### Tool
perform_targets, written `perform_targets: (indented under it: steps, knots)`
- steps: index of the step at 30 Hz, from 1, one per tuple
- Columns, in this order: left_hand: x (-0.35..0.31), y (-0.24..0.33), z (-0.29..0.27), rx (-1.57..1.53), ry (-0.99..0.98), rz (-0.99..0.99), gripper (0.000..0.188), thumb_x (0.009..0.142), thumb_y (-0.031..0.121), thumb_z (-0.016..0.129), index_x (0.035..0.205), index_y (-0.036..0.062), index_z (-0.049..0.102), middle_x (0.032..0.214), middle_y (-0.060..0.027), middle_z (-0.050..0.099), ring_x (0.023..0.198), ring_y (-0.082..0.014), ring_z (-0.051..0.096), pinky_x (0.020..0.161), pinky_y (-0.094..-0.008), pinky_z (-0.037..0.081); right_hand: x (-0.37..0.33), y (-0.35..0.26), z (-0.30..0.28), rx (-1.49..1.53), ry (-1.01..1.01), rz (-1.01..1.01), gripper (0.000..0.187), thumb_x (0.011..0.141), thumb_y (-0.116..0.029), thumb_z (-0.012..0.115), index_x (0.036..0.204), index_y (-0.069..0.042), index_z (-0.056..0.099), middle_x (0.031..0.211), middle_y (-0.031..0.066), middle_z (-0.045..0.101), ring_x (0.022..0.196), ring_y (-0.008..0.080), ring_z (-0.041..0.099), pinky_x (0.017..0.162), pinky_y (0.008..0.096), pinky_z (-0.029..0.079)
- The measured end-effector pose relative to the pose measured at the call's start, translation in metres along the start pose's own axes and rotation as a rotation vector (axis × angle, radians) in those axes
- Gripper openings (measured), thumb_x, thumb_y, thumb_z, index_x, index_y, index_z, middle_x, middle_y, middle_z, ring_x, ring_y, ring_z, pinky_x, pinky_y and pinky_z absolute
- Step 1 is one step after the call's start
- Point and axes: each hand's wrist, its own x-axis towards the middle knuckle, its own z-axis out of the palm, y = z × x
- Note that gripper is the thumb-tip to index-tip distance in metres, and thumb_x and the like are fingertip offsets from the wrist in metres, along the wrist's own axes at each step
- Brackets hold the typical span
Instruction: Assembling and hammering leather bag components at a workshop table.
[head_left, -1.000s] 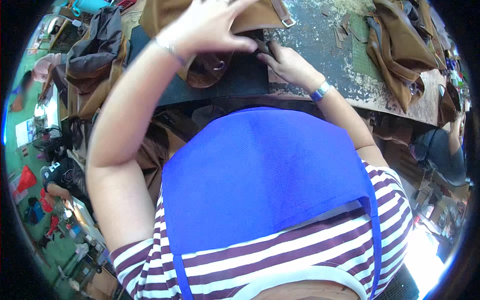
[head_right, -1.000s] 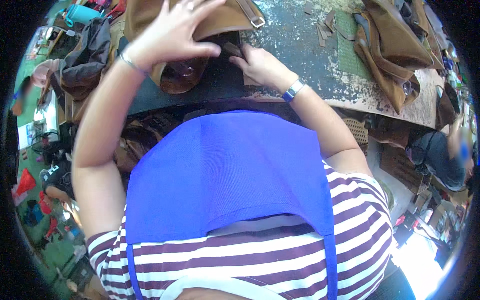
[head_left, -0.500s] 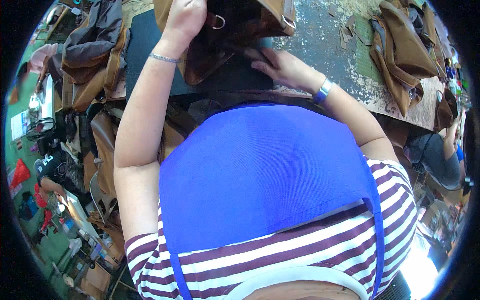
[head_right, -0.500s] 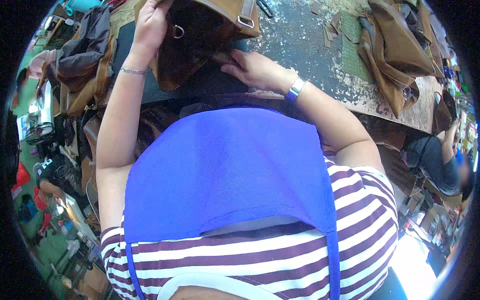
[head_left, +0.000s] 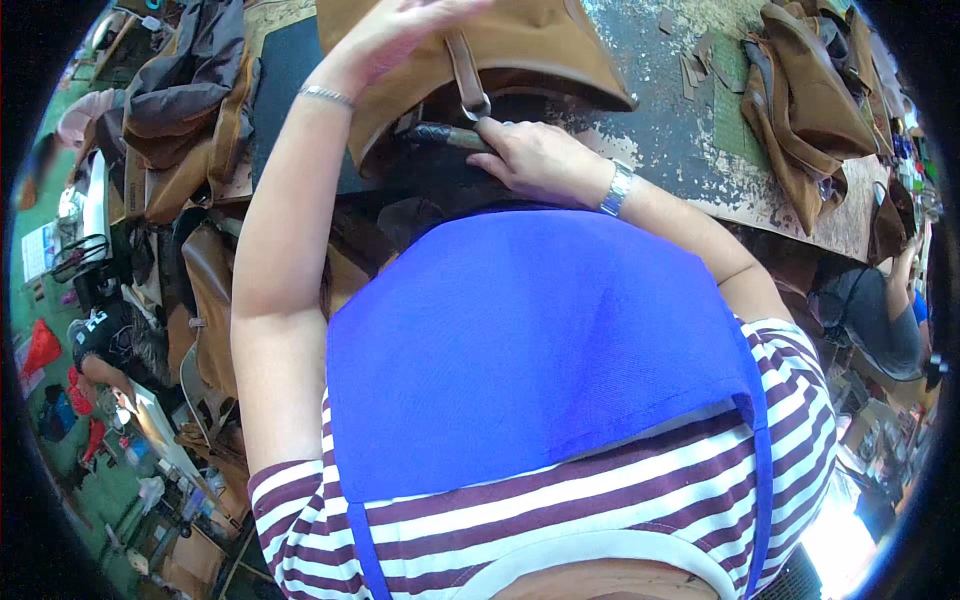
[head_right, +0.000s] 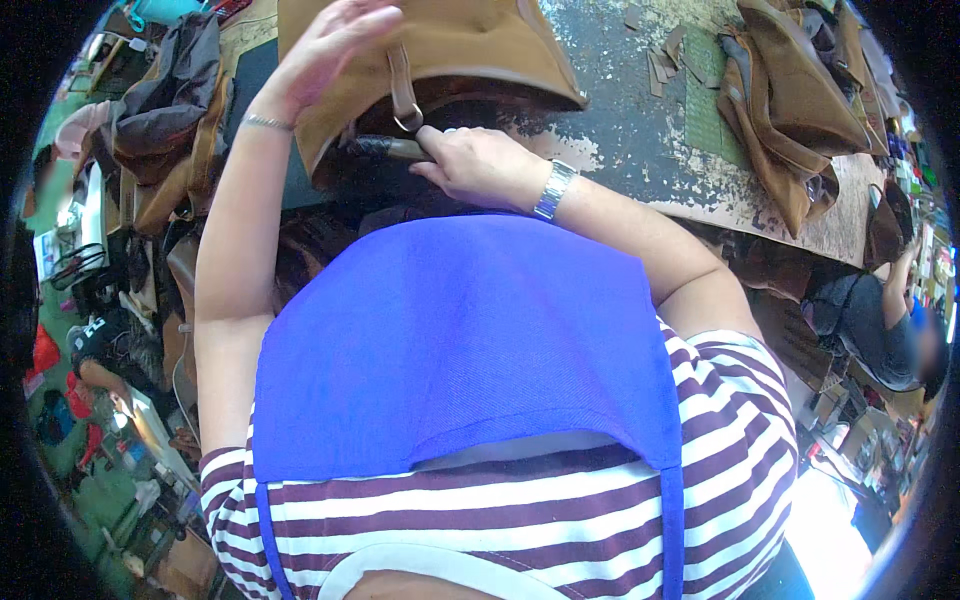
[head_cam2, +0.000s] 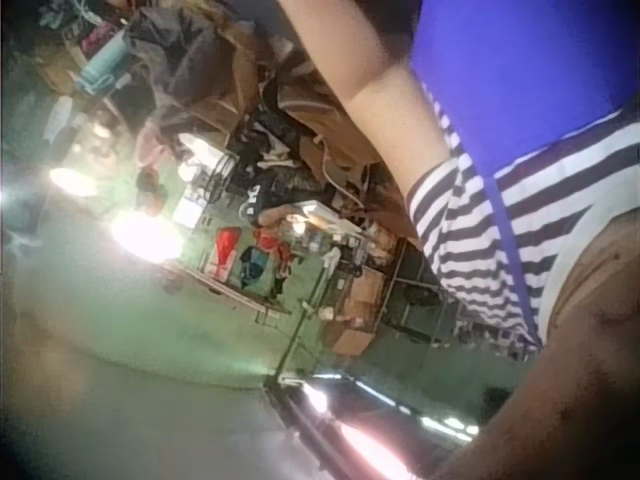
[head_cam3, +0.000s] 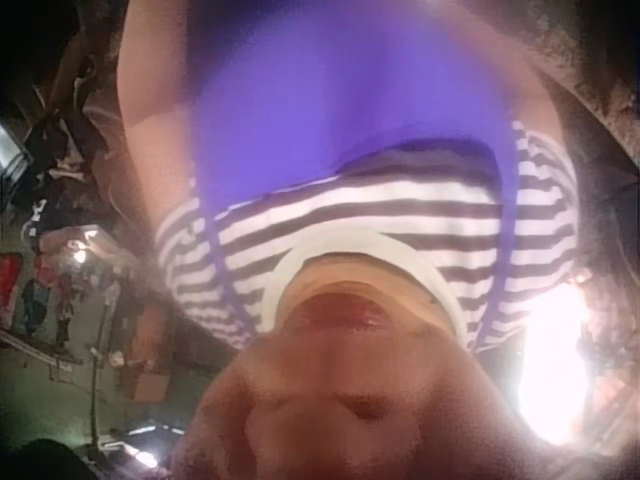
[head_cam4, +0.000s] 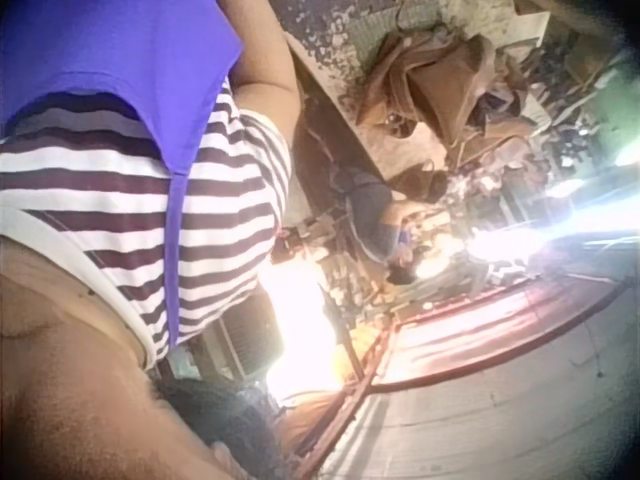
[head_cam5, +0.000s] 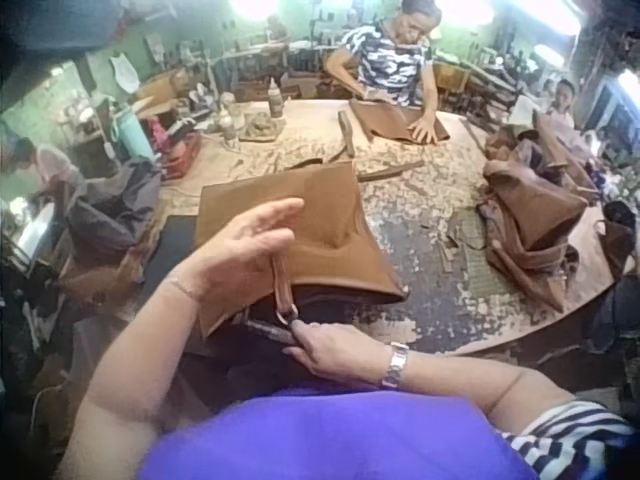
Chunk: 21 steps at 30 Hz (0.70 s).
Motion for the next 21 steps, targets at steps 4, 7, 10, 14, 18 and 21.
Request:
perform_targets:
  steps: [4,7,10,14,18,21]
  knots:
    - [-0.041,-0.005,-0.029,0.361,0.229,0.08,0.052,0.088,0.022,0.056,0.135,0.0035,0.044,0.14,-0.0143,0.045,0.137,-0.0285,0.031,0.112,-0.0393,0.022,-0.01,0.017,-0.005,-0.056,0.24,-0.167,0.032,0.094,-0.036,0.049,0.096,-0.004,0.046,0.082,0.0219,0.063,0.076,0.0414,0.061,0.065,0.0506,0.049]
    - [-0.082,-0.039,-0.02,0.764,0.267,0.216,0.07,0.082,0.04,0.065,0.136,0.0017,0.042,0.141,-0.0152,0.043,0.136,-0.0274,0.032,0.112,-0.0393,0.024,-0.028,0.038,-0.014,-0.123,0.287,0.097,0.031,0.093,-0.036,0.05,0.098,-0.006,0.046,0.082,0.0197,0.063,0.077,0.0404,0.061,0.066,0.0502,0.048]
    - [-0.116,-0.063,0.003,0.963,0.407,0.114,0.076,0.075,0.03,0.076,0.138,0.0091,0.04,0.148,-0.0224,0.027,0.136,-0.037,0.03,0.109,-0.0427,0.028,-0.034,0.053,-0.018,0.002,0.379,0.003,0.031,0.093,-0.036,0.05,0.1,-0.006,0.046,0.082,0.0197,0.063,0.077,0.0406,0.061,0.066,0.0502,0.048]
    - [-0.128,-0.086,0.019,0.798,0.555,0.04,0.062,0.084,0.001,0.06,0.14,0.0106,0.037,0.149,-0.0236,0.023,0.137,-0.0379,0.027,0.109,-0.0406,0.03,-0.036,0.049,-0.034,-0.172,0.221,0.193,0.03,0.093,-0.035,0.051,0.101,-0.006,0.047,0.081,0.0194,0.062,0.078,0.0404,0.061,0.067,0.0489,0.048]
    - [-0.13,-0.078,0.02,0.772,0.608,0.017,0.069,0.079,-0.012,0.049,0.14,0.0162,0.038,0.148,-0.0243,0.026,0.136,-0.0376,0.028,0.109,-0.0402,0.031,-0.041,0.053,-0.036,-0.16,0.283,0.013,0.032,0.093,-0.037,0.05,0.101,-0.005,0.047,0.082,0.0219,0.062,0.079,0.0408,0.06,0.068,0.0486,0.047]
    - [-0.133,-0.067,0.003,0.846,0.575,0.02,0.068,0.078,-0.013,0.046,0.139,0.0173,0.04,0.14,-0.0249,0.039,0.132,-0.0367,0.035,0.107,-0.0393,0.033,-0.032,0.044,-0.047,-0.096,0.254,0.072,0.03,0.094,-0.032,0.052,0.096,-0.003,0.047,0.077,0.0232,0.058,0.076,0.0427,0.057,0.065,0.0465,0.043]
